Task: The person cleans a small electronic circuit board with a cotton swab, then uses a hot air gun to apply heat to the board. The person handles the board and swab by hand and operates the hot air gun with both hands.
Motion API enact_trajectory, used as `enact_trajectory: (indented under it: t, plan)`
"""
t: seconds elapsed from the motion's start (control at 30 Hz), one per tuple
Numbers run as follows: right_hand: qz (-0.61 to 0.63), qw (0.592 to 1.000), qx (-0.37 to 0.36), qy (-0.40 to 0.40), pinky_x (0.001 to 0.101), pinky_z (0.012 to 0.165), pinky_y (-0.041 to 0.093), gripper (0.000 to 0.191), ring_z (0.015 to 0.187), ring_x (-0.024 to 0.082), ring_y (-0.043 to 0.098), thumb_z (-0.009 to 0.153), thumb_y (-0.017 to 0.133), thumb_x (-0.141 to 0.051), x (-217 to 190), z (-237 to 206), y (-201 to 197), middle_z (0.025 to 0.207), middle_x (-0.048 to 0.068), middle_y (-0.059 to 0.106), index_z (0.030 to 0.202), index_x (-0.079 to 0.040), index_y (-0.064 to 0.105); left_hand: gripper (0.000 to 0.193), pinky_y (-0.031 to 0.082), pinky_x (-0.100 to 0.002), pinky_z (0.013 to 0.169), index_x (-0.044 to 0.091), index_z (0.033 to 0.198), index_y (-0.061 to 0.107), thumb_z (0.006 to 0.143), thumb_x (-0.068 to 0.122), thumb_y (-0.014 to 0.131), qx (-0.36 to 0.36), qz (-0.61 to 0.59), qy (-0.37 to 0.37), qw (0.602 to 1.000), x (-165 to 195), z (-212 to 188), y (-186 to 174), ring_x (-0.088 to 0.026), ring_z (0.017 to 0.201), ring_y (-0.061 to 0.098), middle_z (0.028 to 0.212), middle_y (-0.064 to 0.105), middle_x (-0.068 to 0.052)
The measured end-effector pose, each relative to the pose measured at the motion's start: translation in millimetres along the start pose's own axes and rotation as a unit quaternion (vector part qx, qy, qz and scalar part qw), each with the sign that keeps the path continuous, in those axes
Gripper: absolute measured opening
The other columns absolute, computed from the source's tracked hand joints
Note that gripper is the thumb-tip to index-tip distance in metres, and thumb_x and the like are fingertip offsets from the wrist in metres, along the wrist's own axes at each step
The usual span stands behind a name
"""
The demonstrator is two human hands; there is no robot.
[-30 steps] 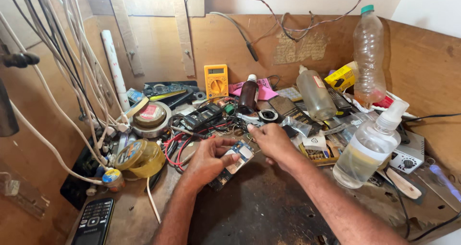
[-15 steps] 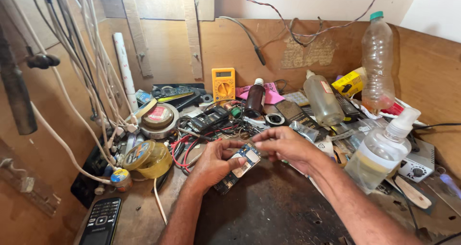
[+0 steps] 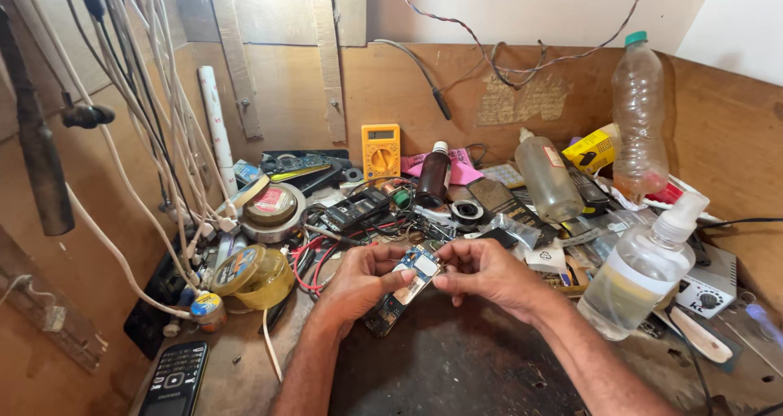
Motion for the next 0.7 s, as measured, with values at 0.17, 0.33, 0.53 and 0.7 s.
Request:
enact_trajectory:
  t: [0.17, 0.33, 0.53, 0.7]
  plan:
    - [-0.035, 0.998, 0.040, -0.020, 0.0261, 0.056, 0.055, 0.030, 0.062, 0.008, 0.061, 0.079, 0.086, -0.009, 7.0, 7.3, -0.3, 0.072, 0.000, 0.063, 0.103, 0.004, 0.072, 0.049, 0.057, -0.026, 0.082, -0.006, 0.128, 0.069, 0.084, 0.012, 0.079, -0.010, 0.001, -0.006, 1.000, 0.4, -1.2, -0.1, -0.010, 0.091, 0.072, 0.107, 0.079, -0.008]
    - [-0.063, 0.995, 0.071, 0.008, 0.0263, 0.054, 0.055, 0.031, 0.061, 0.009, 0.062, 0.076, 0.086, -0.006, 7.1, 7.1, -3.9, 0.072, 0.001, 0.066, 0.101, 0.004, 0.072, 0.055, 0.055, -0.025, 0.077, -0.002, 0.131, 0.067, 0.081, 0.014, 0.081, 0.003, 0.029, -0.030, 0.999, 0.0, -1.4, 0.0, -0.010, 0.085, 0.070, 0.102, 0.080, -0.009]
    - [-0.040, 0.998, 0.031, 0.023, 0.0271, 0.062, 0.060, 0.036, 0.068, 0.009, 0.065, 0.076, 0.083, -0.001, 4.6, 4.0, -2.0, 0.078, 0.001, 0.066, 0.109, 0.003, 0.069, 0.056, 0.056, -0.026, 0.070, -0.004, 0.129, 0.068, 0.078, 0.012, 0.083, 0.013, 0.021, -0.060, 0.998, -2.1, -1.7, -0.3, -0.011, 0.079, 0.071, 0.097, 0.080, -0.012]
    - [-0.068, 0.996, 0.023, 0.061, 0.0270, 0.065, 0.062, 0.031, 0.070, 0.010, 0.068, 0.078, 0.080, -0.002, 5.8, 1.3, -7.5, 0.079, -0.001, 0.066, 0.108, 0.000, 0.071, 0.059, 0.056, -0.025, 0.069, -0.003, 0.132, 0.066, 0.077, 0.010, 0.083, 0.012, 0.010, -0.037, 0.999, 0.6, -2.5, -1.2, -0.011, 0.078, 0.070, 0.095, 0.080, -0.012]
Point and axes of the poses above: each hand's wrist, its own z-axis towards the middle knuckle, its own y-axis out of the palm, x = y × z, the point moved 3 cm from there along z, towards the middle knuckle
